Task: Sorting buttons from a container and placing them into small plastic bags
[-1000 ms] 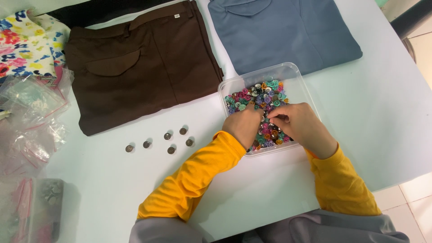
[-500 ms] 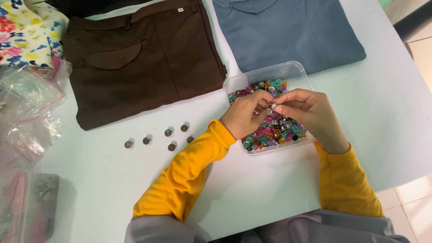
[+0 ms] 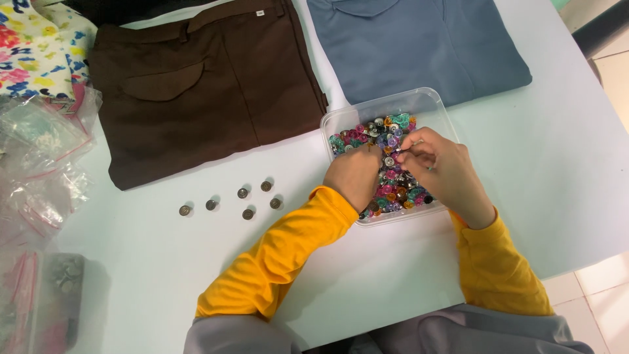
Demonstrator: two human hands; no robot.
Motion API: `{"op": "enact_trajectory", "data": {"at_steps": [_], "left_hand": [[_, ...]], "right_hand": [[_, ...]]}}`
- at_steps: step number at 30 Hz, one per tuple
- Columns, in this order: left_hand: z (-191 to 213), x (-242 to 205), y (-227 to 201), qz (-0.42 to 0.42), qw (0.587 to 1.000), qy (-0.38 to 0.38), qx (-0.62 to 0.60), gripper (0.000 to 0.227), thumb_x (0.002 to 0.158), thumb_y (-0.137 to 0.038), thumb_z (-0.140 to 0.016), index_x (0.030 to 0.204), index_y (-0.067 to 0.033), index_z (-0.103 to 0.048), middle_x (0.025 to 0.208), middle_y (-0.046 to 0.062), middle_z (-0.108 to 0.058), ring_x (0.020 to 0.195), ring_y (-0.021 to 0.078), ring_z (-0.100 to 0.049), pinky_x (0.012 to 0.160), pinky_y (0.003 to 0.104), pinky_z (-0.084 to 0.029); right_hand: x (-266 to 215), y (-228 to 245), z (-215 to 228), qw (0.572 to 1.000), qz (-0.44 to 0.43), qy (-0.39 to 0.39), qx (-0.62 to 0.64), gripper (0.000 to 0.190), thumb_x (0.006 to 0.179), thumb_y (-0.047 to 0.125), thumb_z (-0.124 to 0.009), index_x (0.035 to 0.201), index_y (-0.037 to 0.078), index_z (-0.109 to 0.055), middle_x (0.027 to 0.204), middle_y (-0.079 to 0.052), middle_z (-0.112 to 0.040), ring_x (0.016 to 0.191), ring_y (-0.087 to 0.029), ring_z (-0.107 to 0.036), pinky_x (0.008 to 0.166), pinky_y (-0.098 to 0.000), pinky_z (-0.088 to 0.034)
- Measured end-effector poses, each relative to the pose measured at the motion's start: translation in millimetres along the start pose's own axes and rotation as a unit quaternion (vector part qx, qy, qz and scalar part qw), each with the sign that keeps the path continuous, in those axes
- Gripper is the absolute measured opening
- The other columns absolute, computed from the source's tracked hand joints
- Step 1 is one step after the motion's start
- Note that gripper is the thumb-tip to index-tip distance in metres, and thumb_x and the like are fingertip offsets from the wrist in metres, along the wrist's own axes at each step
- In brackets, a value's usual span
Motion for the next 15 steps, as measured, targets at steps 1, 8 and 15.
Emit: {"op": "enact_trajectory", "data": {"at_steps": [1, 8, 15], "left_hand": [[0, 1, 1, -0.001, 1.000, 0.001, 0.000, 0.010, 0.085, -0.006, -0.068, 0.095, -0.0069, -0.070, 0.084, 0.008, -0.068, 0.075, 0.0224, -0.074, 0.063, 0.033, -0.061], [24, 4, 12, 0.005, 0.968, -0.066, -0.243, 0.018, 0.090, -0.001, -0.063, 0.108, 0.0010, -0.063, 0.081, 0.017, -0.067, 0.077, 0.0356, -0.074, 0.067, 0.042, -0.061], [59, -1, 28, -0.032, 0.871, -0.197, -0.449, 0.024, 0.096, -0.001, -0.061, 0.114, -0.0140, -0.070, 0.073, 0.005, -0.062, 0.067, 0.0177, -0.065, 0.060, 0.029, -0.057]], "right_hand": [[1, -7, -1, 1.000, -0.001, -0.001, 0.000, 0.016, 0.093, 0.005, -0.068, 0.109, 0.006, -0.068, 0.091, -0.013, -0.076, 0.082, -0.024, -0.074, 0.080, -0.0379, -0.059], [4, 1, 2, 0.999, 0.038, -0.004, 0.011, 0.014, 0.092, 0.002, -0.065, 0.105, 0.008, -0.068, 0.090, -0.011, -0.076, 0.078, -0.020, -0.072, 0.074, -0.0348, -0.058], [-1, 19, 3, 0.983, 0.121, 0.005, 0.135, 0.024, 0.097, -0.003, -0.063, 0.120, 0.000, -0.062, 0.096, -0.020, -0.074, 0.089, -0.024, -0.073, 0.081, -0.0367, -0.060]]}}
Point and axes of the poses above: each hand's wrist, its own x-axis towards the middle knuckle, its own z-axis out of the back of the hand, y = z × x, the point moved 7 cm from there along x, towards the middle knuckle
